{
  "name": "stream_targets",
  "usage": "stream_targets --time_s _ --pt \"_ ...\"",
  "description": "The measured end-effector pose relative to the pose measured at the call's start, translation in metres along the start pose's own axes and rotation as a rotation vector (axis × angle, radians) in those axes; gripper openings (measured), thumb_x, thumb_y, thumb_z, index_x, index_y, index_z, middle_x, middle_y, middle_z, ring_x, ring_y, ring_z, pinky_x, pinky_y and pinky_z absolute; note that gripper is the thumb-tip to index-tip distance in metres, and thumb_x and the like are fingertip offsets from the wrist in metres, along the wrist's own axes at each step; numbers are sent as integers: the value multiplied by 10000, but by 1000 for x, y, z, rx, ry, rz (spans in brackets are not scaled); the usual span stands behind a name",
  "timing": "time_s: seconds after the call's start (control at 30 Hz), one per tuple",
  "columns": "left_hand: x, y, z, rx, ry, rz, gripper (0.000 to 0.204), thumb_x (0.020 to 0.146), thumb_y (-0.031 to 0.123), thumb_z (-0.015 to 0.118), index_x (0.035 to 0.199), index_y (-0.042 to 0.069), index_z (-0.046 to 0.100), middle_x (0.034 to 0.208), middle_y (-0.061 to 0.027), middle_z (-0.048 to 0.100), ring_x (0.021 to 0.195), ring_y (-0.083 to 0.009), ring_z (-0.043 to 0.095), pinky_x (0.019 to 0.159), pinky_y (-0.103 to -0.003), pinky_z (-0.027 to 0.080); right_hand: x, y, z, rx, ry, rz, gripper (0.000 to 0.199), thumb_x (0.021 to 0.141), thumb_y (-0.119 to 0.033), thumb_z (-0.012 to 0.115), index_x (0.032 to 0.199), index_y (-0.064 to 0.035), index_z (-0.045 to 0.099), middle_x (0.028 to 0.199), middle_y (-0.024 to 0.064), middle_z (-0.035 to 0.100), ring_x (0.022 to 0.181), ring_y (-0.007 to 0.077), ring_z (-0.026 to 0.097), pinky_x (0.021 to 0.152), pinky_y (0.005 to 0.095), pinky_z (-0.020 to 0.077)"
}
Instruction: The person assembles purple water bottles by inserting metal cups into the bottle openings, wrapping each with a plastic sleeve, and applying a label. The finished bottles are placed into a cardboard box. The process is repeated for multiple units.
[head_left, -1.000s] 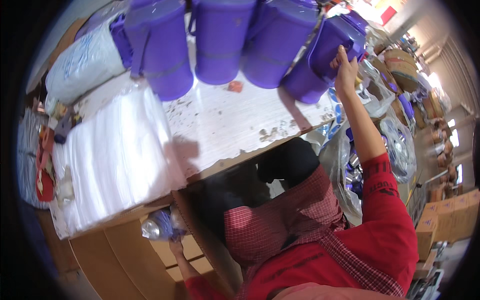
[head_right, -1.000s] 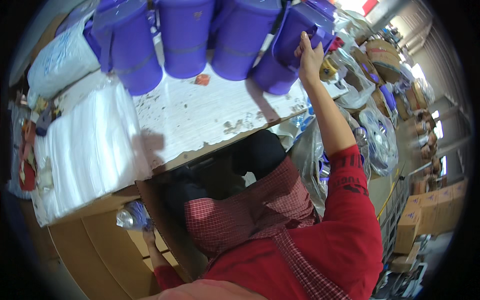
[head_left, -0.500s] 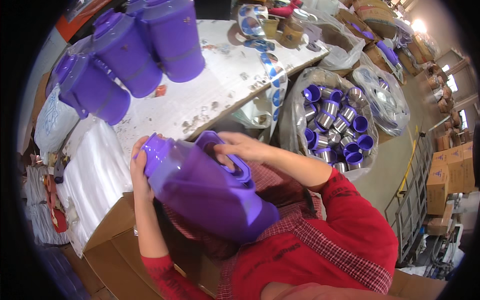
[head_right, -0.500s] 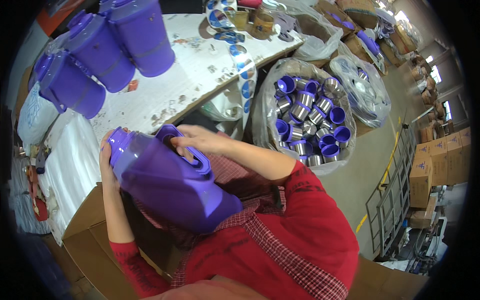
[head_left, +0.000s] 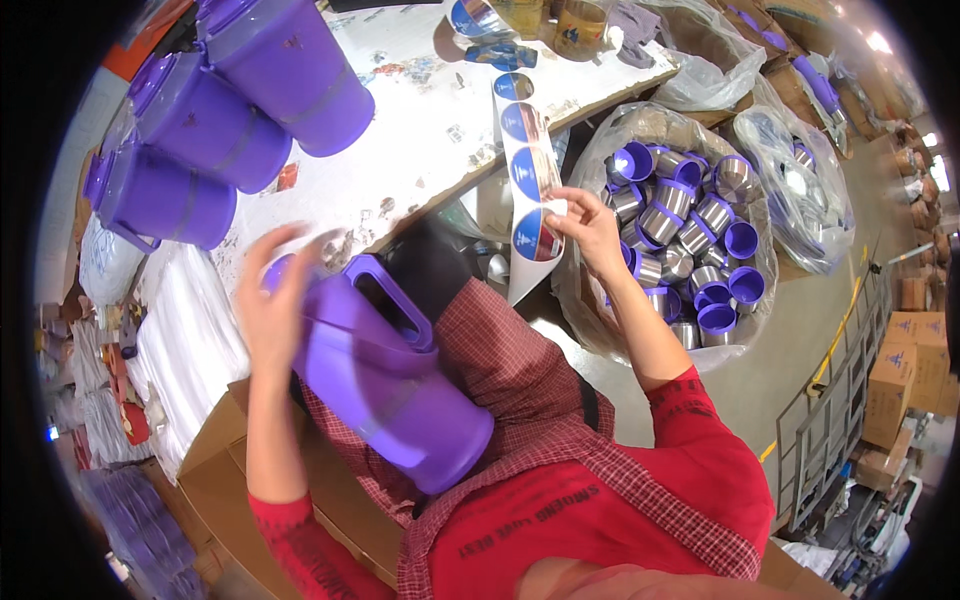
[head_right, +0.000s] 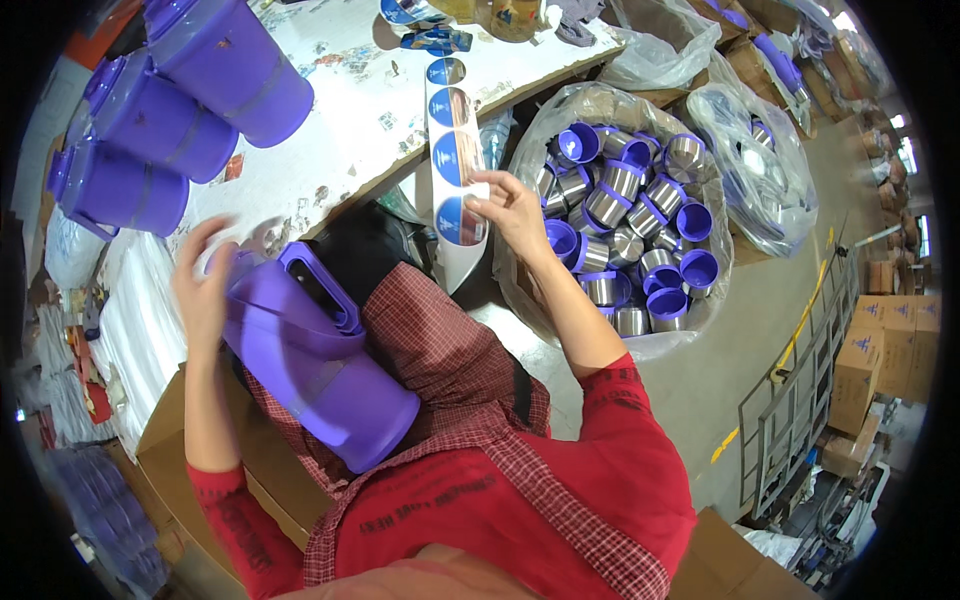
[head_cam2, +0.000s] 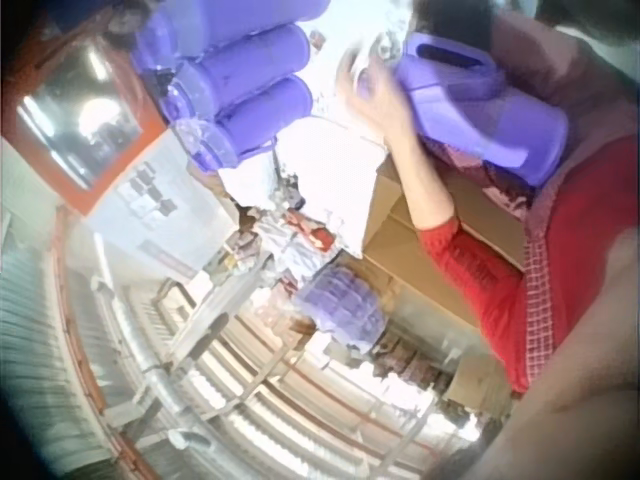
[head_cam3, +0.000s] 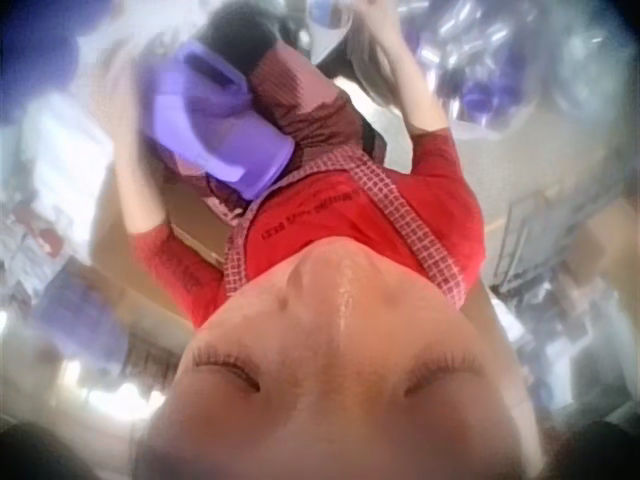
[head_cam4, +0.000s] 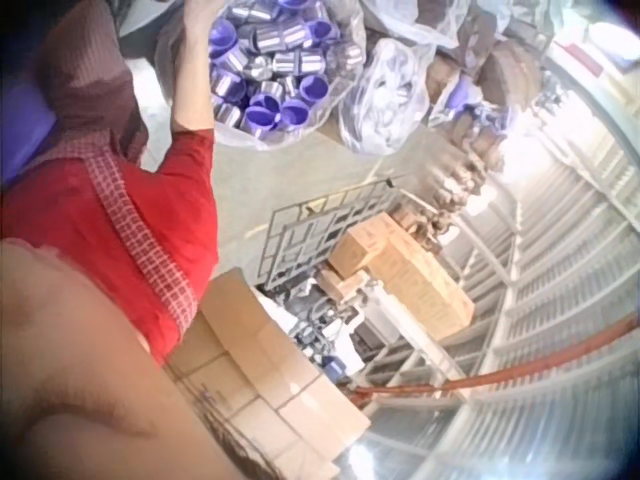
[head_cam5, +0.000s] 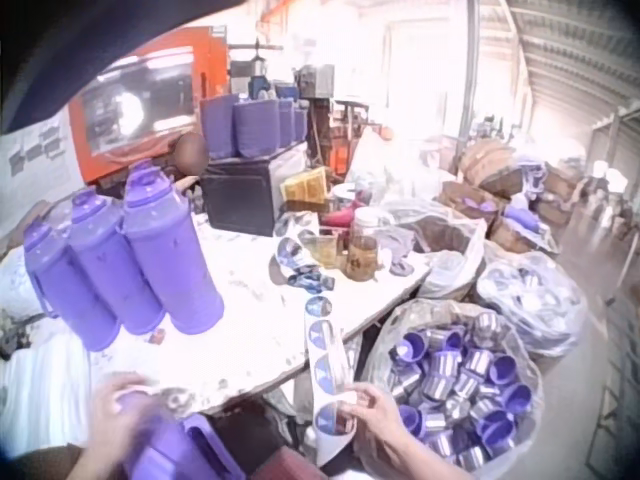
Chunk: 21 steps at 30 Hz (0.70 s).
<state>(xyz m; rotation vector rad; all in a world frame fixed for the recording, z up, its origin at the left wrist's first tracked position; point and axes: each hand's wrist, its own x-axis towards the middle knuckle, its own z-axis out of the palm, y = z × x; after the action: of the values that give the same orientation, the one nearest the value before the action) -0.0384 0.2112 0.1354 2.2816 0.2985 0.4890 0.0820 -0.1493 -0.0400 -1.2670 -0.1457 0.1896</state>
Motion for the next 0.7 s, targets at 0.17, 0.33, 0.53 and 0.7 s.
stream_targets --time_s 0.17,0.33,0.53,0.7 --pt "21 58 163 -683 -747 -183 488 858 162 698 1286 -18 551 1145 -133 660 1049 -196 616 911 -311 472 16 -50 41 -156 107 -132 294 820 -38 725 1107 -7 671 866 22 634 765 99 611 700 232 484" --pt "22 60 219 -439 -553 4 186 838 65 658 1012 5 686 964 -118 642 773 -165 673 714 -302 526 10 -68 48 -1087 363 -766 219 747 -92 777 959 -51 744 1025 98 629 907 216 600 777 282 479" --pt "13 75 220 -195 -334 137 213 775 210 663 912 49 698 1007 -158 629 868 -334 649 761 -405 501 6 -58 39 -966 248 -841 80 787 14 732 865 14 714 948 104 703 884 210 667 770 305 534" --pt "-20 63 180 -254 -267 392 255 797 258 661 939 53 711 975 -133 669 888 -321 651 814 -400 510 -61 -64 63 -1118 268 -709 99 772 -21 750 833 10 678 1090 139 660 986 278 629 872 371 496"
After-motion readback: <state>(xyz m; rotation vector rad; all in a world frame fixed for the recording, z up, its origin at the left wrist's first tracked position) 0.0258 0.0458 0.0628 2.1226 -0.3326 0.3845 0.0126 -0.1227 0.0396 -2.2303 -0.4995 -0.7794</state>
